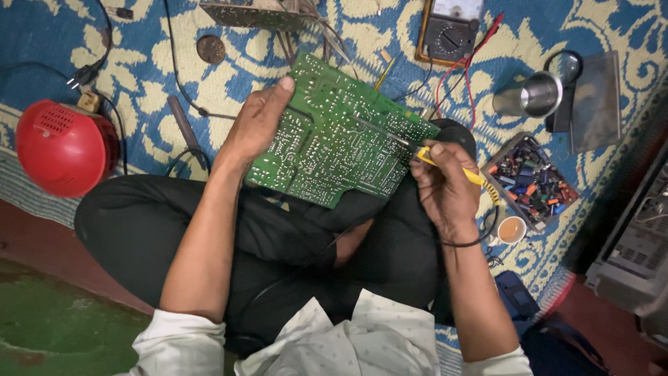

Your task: The person sits cross-legged on the floor holding a green circuit board on their lap and solders points on the board with a soldering iron, repositioning the board and the iron repeatedly. A multimeter, a tray of electronic components, and a cup sit on the patterned mat beside them.

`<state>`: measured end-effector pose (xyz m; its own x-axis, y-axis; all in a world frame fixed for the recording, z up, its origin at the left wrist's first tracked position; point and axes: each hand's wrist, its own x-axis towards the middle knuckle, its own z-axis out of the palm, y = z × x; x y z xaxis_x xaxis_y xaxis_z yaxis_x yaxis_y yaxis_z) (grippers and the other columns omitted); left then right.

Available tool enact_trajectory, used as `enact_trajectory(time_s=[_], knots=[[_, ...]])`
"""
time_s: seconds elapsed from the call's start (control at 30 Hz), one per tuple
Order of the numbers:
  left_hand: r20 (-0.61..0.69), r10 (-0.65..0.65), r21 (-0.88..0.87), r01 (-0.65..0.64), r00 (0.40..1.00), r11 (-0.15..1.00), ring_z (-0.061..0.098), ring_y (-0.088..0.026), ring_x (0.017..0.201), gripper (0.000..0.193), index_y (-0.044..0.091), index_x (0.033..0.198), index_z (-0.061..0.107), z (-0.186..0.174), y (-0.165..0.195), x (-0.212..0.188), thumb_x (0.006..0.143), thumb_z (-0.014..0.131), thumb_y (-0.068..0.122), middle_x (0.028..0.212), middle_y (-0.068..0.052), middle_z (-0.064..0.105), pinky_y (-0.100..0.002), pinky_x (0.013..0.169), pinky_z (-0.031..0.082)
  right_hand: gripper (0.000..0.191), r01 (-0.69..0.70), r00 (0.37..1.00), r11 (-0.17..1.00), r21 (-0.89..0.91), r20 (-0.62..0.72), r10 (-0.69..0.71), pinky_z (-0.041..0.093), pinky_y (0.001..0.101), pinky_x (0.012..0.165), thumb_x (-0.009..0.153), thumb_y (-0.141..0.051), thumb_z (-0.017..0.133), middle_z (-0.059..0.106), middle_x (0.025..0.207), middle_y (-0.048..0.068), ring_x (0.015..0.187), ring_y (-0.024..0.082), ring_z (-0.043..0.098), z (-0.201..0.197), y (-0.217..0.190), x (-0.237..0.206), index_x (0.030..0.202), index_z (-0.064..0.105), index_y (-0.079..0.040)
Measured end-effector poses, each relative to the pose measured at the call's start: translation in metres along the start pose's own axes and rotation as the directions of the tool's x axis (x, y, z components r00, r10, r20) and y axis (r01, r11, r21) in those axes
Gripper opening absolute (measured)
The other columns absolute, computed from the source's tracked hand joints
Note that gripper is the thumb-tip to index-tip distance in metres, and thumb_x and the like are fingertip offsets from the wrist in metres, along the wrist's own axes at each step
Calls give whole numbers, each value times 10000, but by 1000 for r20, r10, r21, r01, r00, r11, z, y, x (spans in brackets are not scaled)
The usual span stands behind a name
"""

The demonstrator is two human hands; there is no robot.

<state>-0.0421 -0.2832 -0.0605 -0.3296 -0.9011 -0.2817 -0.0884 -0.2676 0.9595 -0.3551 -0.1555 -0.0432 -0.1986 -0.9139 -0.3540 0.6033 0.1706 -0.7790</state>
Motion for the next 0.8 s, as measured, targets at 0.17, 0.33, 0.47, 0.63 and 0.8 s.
enact_trajectory(time_s=[0.17,0.33,0.47,0.63,0.8], knots=[[15,5,-36,-5,1000,999,630,-83,963,563,24,1173,736,0,-2,1,1061,465,505,1064,-15,759,-278,914,505,142,84,996,995,-51,30,-83,530,269,674,1040,-59,654,721,908,163,773,212,690,-4,8,-2,1109,691,60],[-24,-8,59,9,1000,998,581,-100,937,578,-17,1098,737,-2,-2,2,1096,464,492,1003,-42,729,-292,898,494,145,286,958,933,-218,99,-271,556,275,712,1020,-6,653,733,966,177,796,208,705,-7,23,-11,1144,687,59],[-49,-28,62,31,998,998,606,-103,961,575,-6,1123,724,0,2,1,1061,471,506,1029,-43,743,-288,906,495,137,344,939,886,-312,114,-324,575,286,729,1010,27,659,724,1031,168,838,200,715,-11,29,-16,1139,691,62],[-35,-21,51,23,999,998,630,-106,995,592,8,1156,722,0,8,-2,1043,458,525,1064,-42,757,-283,933,490,140,323,946,921,-220,113,-305,573,286,733,1026,26,656,729,1015,171,840,204,717,-8,28,-14,1153,700,65],[-39,-24,66,27,999,997,618,-126,980,624,-19,1139,728,-1,9,-1,1053,461,538,1049,-77,750,-301,921,503,167,460,885,671,-582,233,-404,588,296,776,971,70,687,703,1106,179,888,204,707,12,17,-33,1133,704,36]])
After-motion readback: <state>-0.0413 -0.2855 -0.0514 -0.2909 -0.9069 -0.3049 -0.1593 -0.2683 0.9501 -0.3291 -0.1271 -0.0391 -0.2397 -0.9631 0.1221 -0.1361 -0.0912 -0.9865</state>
